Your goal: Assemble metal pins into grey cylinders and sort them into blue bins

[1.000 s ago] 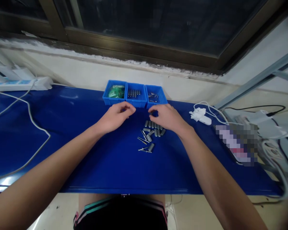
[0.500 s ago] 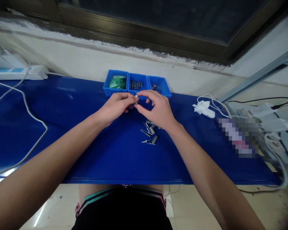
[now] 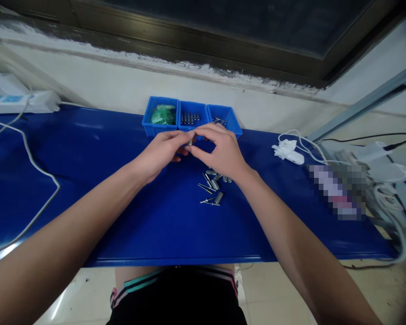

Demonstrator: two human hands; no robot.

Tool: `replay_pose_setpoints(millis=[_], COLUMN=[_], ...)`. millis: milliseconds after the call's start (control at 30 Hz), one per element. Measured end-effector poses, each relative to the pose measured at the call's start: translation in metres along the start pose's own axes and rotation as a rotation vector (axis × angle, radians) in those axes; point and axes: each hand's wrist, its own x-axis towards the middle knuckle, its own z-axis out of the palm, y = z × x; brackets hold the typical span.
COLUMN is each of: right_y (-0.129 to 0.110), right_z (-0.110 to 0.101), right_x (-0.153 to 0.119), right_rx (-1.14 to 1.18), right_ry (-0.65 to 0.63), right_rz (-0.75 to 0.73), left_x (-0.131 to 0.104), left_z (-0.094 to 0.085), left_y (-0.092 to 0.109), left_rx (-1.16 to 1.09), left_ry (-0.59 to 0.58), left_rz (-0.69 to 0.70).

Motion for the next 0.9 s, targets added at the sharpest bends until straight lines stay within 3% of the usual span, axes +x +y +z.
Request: replay_pose_setpoints(millis=[100, 233, 367, 467, 667, 900], right_y=[-0.005, -0.002, 0.021, 0.038, 0.048, 0.054], right_z=[-0.003, -0.016, -0.036, -0.042, -0.015, -0.001], right_x=[-0.001, 0.009, 0.046, 0.083, 0.126, 0.131], right_rx=[-0.048, -0.108, -0.258, -0.406, -0.666, -0.813], right_ry=[-0.054, -0.076, -0.045, -0.214, -0.638, -0.698], right_rz=[0.061, 0.068, 0.143, 0.284, 0.418, 0.278], left_x=[0.000, 0.000, 0.001, 0.002, 0.001, 0.000], left_z=[0.000, 0.000, 0.000, -0.002, -0.003, 0.001], left_y=[-0.001, -0.001, -0.001, -0.001, 0.000, 0.001], left_rx=[0.055, -0.032, -0.079, -0.043, -0.034, 0.001], left_ry=[0.004, 0.009, 0.047, 0.037, 0.000, -0.008], left_rz=[0.018, 0.016, -0.029, -0.058, -0.077, -0.072])
